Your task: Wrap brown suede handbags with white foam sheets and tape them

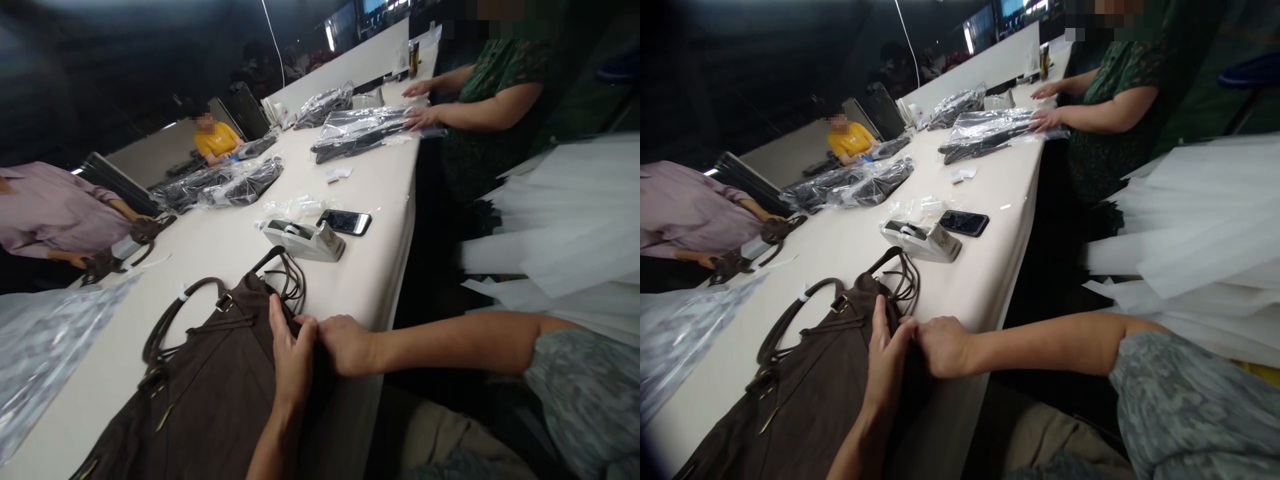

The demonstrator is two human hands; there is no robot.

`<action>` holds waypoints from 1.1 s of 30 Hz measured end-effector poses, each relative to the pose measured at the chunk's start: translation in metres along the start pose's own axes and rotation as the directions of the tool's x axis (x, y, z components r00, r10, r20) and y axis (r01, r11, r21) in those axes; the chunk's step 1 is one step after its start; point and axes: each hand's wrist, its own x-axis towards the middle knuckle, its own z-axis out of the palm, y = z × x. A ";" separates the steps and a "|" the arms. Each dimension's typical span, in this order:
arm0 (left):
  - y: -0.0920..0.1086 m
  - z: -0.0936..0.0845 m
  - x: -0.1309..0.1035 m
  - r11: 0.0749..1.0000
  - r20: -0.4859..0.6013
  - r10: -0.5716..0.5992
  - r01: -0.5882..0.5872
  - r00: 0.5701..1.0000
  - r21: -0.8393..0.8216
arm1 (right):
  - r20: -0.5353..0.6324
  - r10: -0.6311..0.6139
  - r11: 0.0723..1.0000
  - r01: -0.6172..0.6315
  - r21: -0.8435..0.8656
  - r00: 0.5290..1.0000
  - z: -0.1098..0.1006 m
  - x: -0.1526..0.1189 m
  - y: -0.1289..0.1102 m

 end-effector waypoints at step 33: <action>-0.002 0.018 -0.012 0.920 0.181 0.030 -0.098 0.983 0.378 | -0.182 0.107 0.957 -0.151 -0.248 0.977 -0.006 0.163 -0.045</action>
